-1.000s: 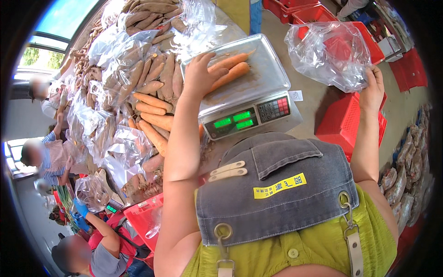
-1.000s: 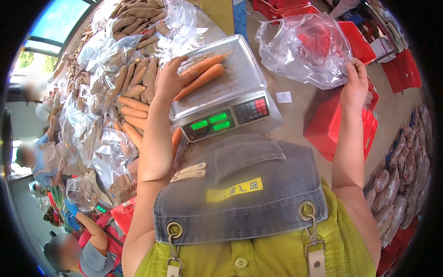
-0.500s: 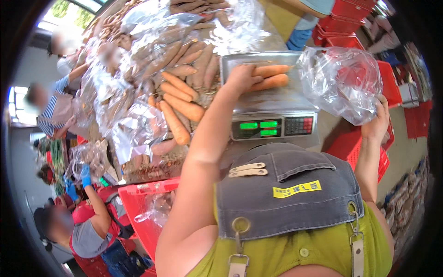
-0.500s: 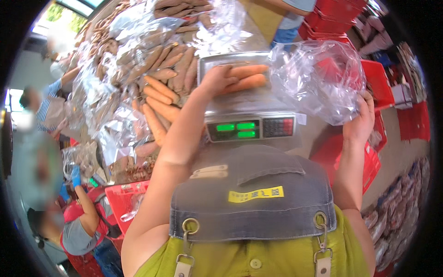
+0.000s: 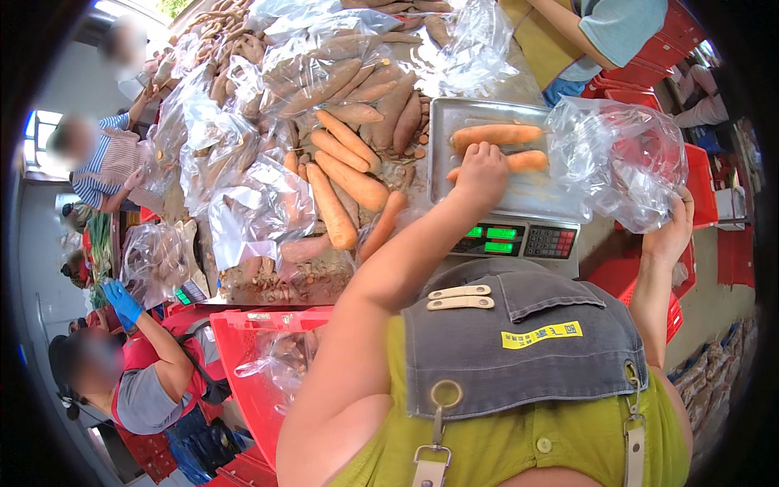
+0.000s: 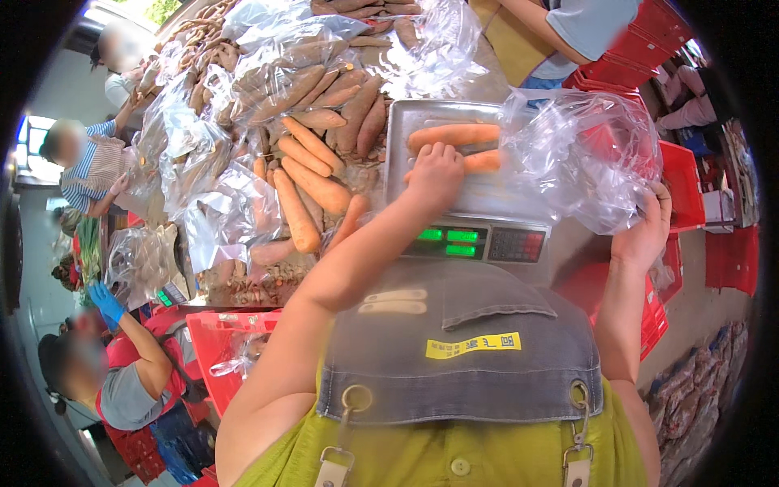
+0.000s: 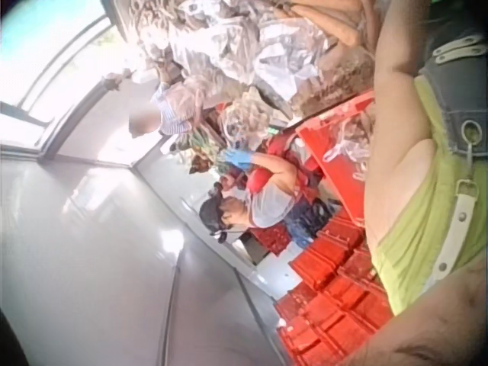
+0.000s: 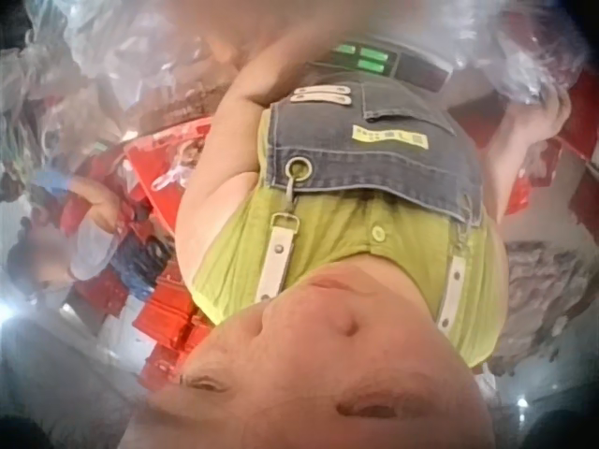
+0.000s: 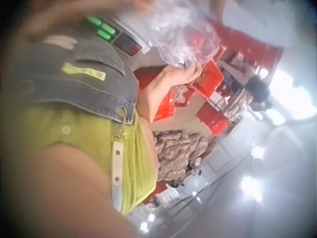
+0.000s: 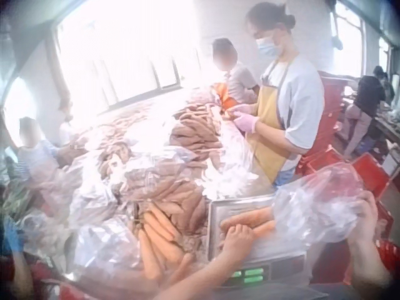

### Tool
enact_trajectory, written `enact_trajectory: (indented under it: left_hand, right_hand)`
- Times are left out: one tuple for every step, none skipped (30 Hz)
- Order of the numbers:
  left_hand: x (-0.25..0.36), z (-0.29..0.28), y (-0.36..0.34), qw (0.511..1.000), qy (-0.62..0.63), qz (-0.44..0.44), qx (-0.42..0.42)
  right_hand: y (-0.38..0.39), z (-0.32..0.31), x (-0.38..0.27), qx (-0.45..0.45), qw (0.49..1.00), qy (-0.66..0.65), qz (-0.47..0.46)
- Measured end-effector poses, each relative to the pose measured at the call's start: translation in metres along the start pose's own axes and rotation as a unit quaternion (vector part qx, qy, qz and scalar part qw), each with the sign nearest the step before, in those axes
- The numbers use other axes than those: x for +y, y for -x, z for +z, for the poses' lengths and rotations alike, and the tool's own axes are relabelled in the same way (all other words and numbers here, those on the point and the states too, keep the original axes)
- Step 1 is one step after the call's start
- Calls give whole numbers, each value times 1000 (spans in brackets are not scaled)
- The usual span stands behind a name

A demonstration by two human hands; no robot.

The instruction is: The person weighs sweet potatoes on a digital scale, places them into plastic bags, and puts the bags into red crates. The process is repeated multiple times with different quantities of sweet potatoes.

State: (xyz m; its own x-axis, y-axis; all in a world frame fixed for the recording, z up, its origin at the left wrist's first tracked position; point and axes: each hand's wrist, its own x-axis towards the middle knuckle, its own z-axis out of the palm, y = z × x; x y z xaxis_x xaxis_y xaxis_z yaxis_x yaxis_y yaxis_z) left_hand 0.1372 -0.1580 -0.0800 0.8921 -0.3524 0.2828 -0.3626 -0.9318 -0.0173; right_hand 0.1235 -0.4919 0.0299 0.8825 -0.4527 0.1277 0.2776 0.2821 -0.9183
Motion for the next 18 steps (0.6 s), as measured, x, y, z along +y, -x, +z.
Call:
enact_trajectory:
  left_hand:
    - [-3, -6, 3, 999, 42, -2, 17]
    - [-8, -18, 4, 996, 83, -5, 35]
    - [-14, -28, 7, 991, 124, -8, 53]
    - [-20, -39, 14, 980, 163, -71, 87]
    - [-29, -49, 25, 964, 200, -131, 120]
    - [-39, -57, 35, 941, 237, -189, 151]
    - [-54, -60, 44, 918, 241, -275, 156]
    - [-76, -51, 57, 896, 280, -311, 150]
    - [-94, -49, 64, 880, 255, -386, 103]
    - [-107, -59, 67, 857, 258, -445, 8]
    - [-128, -45, 78, 865, 252, -433, -20]
    - [-154, -15, 93, 872, 244, -421, -46]
    - [-175, 2, 99, 879, 236, -407, -74]
    - [-187, -1, 93, 877, 224, -421, -60]
    - [-199, -4, 86, 874, 212, -435, -45]
    - [-210, -8, 77, 854, 200, -480, 11]
    - [-222, -12, 70, 829, 182, -524, 68]
    - [-236, -7, 63, 831, 93, -546, 45]
  right_hand:
    - [-1, -2, 0, 6, 1000, 2, 0]
    - [-4, -5, 1, 9, 1000, 4, 0]
    - [-4, -5, 0, 13, 1000, 5, -1]
    - [-2, -3, -4, 11, 1000, -7, 1]
    - [-2, -7, -3, 5, 1000, -10, 2]
    - [-3, -13, -2, 0, 1000, -13, 3]
    - [-5, -16, -1, -4, 1000, -16, 4]
    - [-4, -19, 2, 1, 1000, -15, -2]
    - [-3, -19, 5, 3, 1000, -14, 6]
    - [-2, -20, 8, 9, 1000, -13, 14]
    - [-1, -17, 10, 10, 1000, -12, 21]
    - [0, -10, 11, 6, 999, -16, 38]
    - [3, -1, 11, 5, 998, -19, 55]
    - [5, 3, 10, 7, 997, -21, 69]
    - [5, 3, 12, 0, 998, -15, 62]
    - [5, 2, 11, -6, 999, -7, 54]
    - [5, 3, 10, -15, 999, -2, 47]
    - [7, 8, 8, 3, 999, -9, 51]
